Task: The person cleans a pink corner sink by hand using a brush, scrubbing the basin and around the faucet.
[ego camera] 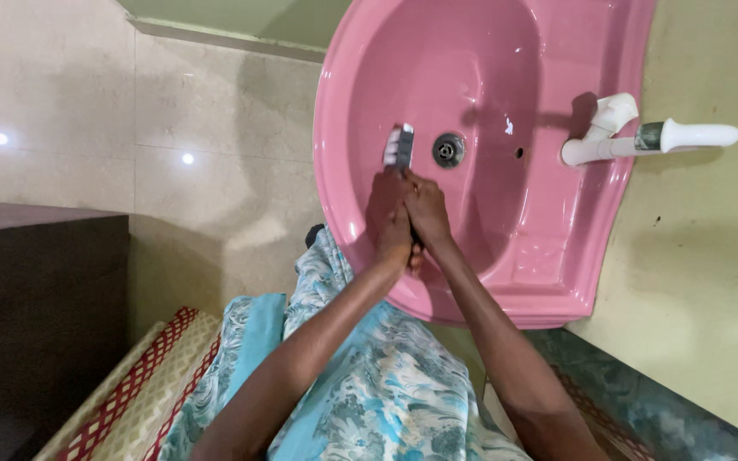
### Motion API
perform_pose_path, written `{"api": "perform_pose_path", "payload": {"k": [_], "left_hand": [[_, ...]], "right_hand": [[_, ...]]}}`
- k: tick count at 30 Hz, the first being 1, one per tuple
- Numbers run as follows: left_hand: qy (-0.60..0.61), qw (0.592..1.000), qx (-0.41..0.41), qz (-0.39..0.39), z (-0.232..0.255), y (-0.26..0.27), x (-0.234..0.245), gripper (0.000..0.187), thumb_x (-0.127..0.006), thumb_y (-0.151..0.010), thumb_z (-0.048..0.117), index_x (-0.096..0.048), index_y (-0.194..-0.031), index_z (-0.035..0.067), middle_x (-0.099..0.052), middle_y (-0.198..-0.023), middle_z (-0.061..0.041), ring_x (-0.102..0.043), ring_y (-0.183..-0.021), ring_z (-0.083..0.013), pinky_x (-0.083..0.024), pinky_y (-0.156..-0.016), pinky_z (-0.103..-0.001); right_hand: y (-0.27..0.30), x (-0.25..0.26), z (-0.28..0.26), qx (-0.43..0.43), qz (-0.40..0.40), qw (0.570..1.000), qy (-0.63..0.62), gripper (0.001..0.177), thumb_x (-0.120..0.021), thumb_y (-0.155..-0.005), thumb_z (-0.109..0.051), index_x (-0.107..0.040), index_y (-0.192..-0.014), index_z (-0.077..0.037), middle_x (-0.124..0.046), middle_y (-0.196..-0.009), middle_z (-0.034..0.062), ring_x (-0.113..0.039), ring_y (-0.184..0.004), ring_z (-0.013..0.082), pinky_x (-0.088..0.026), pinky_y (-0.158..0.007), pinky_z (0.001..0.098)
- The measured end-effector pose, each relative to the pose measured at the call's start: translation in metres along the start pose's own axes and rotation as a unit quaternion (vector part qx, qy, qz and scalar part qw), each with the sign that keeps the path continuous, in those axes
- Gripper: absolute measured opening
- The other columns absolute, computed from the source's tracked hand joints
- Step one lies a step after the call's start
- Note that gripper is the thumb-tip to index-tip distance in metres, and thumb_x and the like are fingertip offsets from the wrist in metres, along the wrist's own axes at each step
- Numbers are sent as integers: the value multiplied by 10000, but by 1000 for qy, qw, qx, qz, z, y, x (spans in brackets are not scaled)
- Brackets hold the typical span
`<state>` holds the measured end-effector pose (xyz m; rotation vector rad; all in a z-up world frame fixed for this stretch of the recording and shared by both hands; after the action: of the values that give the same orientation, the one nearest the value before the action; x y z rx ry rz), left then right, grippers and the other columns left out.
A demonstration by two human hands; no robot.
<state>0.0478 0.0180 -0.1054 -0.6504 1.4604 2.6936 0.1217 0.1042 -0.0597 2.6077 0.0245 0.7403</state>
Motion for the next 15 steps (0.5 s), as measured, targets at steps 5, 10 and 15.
{"api": "perform_pose_path", "payload": {"k": [5,10,15], "left_hand": [[44,998,-1,35,-45,-4,-5,390,-291,-1071,468,-579,-1059,206,-433,-512,67,-370,-357,-103,-286,-303,-304],[11,999,-24,47,49,-69,-19,396,-355,-1058,428,-533,-1091,76,-371,-439,22,-335,-302,-116,-257,-272,-312],[-115,990,-80,-3,42,29,1,414,-309,-1105,381,-569,-1143,62,-532,-729,-17,-539,-559,-98,-450,-455,-277]], "right_hand": [[22,6,19,-21,5,999,45,432,-518,-1011,-198,-619,-1386,-10,-712,-723,159,-725,-624,186,-552,-600,328],[-80,17,1,37,71,997,3,459,-548,-1037,-219,-621,-1441,-14,-617,-694,208,-527,-594,154,-456,-552,327],[-18,-19,-3,73,-49,974,-207,473,-634,-1087,-221,-577,-1466,55,-751,-1257,39,-713,-971,67,-579,-837,228]]}}
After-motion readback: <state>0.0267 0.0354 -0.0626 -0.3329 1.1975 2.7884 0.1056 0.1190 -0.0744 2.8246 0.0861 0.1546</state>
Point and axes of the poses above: each hand's wrist, its own y-axis away from the middle knuckle, its own x-axis out of the back of the hand, z = x × y, the point moved 10 cm from there along -y, towards the middle knuckle
